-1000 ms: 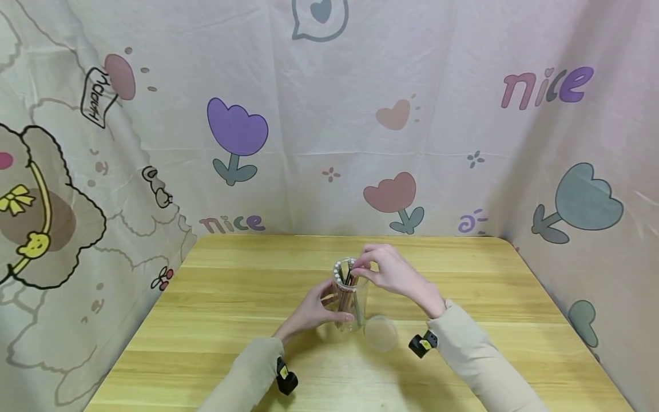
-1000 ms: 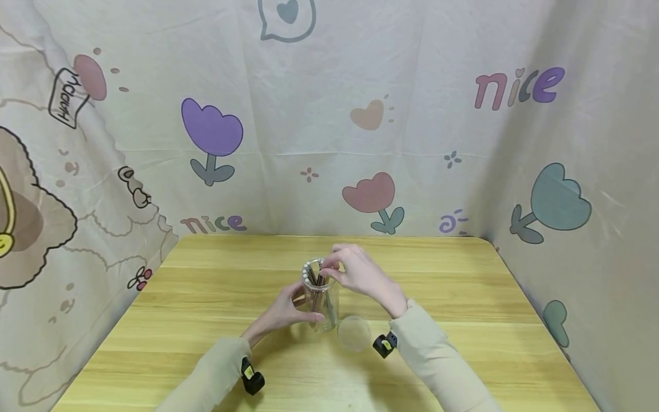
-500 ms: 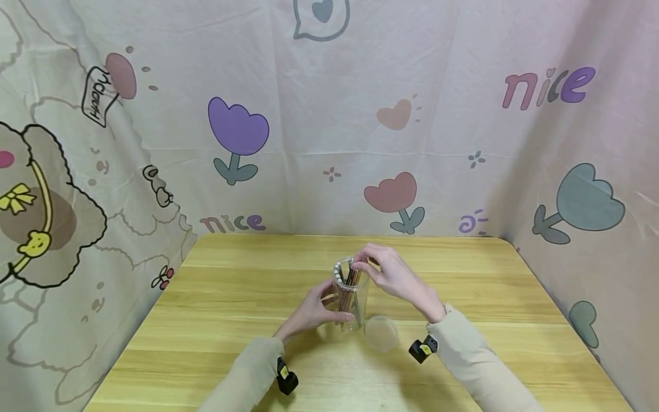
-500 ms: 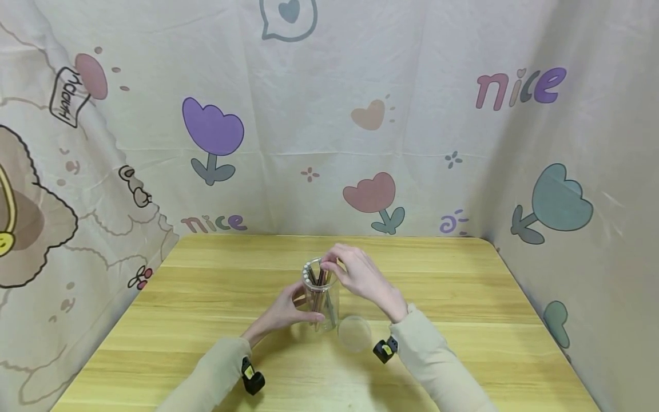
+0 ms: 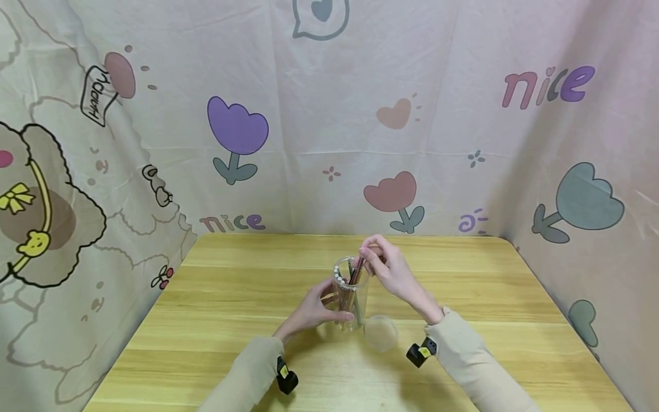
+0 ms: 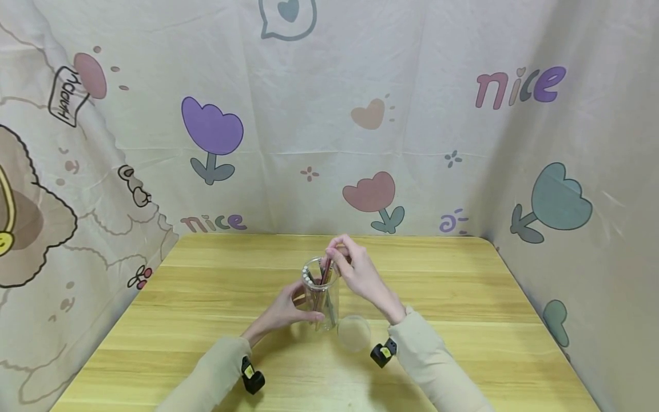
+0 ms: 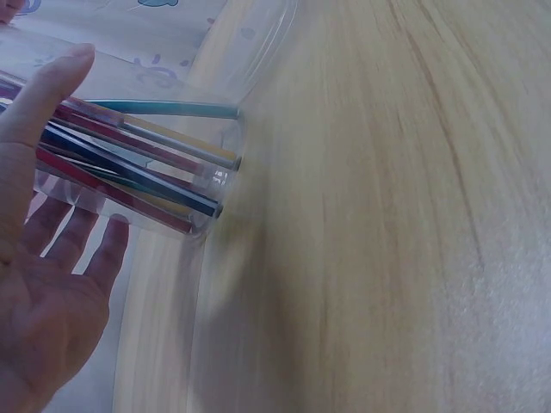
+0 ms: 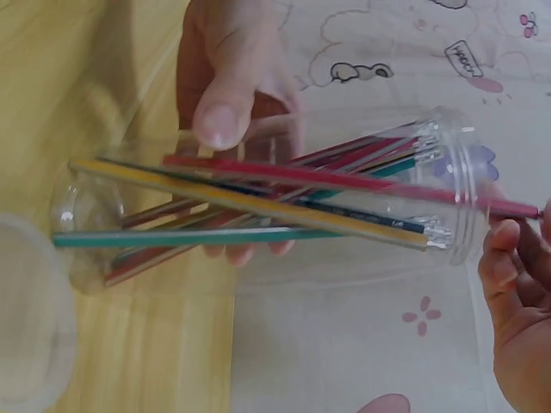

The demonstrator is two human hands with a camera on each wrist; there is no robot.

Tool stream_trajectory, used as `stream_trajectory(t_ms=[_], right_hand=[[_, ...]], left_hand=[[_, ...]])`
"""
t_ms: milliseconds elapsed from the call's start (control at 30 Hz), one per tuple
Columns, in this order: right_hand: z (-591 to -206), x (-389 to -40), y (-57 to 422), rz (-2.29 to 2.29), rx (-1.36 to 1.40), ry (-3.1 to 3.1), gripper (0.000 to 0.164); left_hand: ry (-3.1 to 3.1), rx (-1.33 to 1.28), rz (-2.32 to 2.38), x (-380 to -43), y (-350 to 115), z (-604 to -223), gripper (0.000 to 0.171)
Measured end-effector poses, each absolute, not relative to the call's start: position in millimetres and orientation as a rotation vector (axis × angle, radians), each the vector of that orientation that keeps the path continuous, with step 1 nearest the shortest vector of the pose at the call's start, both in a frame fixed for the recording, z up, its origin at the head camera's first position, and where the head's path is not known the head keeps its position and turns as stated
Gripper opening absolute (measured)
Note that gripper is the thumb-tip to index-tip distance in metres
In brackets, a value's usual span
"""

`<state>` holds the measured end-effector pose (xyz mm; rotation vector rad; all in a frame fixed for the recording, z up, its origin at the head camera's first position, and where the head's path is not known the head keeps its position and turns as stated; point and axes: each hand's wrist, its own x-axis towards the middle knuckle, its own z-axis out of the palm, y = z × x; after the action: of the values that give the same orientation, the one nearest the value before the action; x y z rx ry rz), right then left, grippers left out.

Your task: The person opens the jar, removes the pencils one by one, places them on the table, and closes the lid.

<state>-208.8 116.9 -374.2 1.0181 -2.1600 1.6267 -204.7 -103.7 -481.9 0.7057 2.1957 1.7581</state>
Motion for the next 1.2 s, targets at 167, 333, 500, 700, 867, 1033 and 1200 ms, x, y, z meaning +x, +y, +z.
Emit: stream_trajectory(t_ms=[167, 333, 500, 700, 867, 1033, 1200], right_hand=[[-373, -210, 118, 1.879, 0.999, -2.033, 0.014], [-370, -209, 122, 1.916, 0.983, -1.968, 0.017], [-368, -207, 126, 1.877, 0.982, -1.933, 0.018], [-369, -209, 135, 1.888, 0.997, -1.927, 0.017], [-366, -209, 144, 1.946, 0.988, -1.908, 0.020], [-364, -210, 152, 2.005, 1.005, -1.860, 0.016], [-360, -206, 158, 2.112, 0.975, -1.882, 0.024]], left_hand=[[2.203, 0.709, 1.758, -204, -104, -481, 0.071], [2.217, 0.712, 1.747, -205, -103, -483, 0.070], [2.214, 0.715, 1.753, -206, -103, -482, 0.072], [2.219, 0.711, 1.743, -205, -104, -481, 0.072], [2.214, 0.717, 1.750, -205, -103, -482, 0.071], [2.209, 0.720, 1.751, -204, -103, -481, 0.069], [2.214, 0.719, 1.748, -204, -103, -481, 0.073]])
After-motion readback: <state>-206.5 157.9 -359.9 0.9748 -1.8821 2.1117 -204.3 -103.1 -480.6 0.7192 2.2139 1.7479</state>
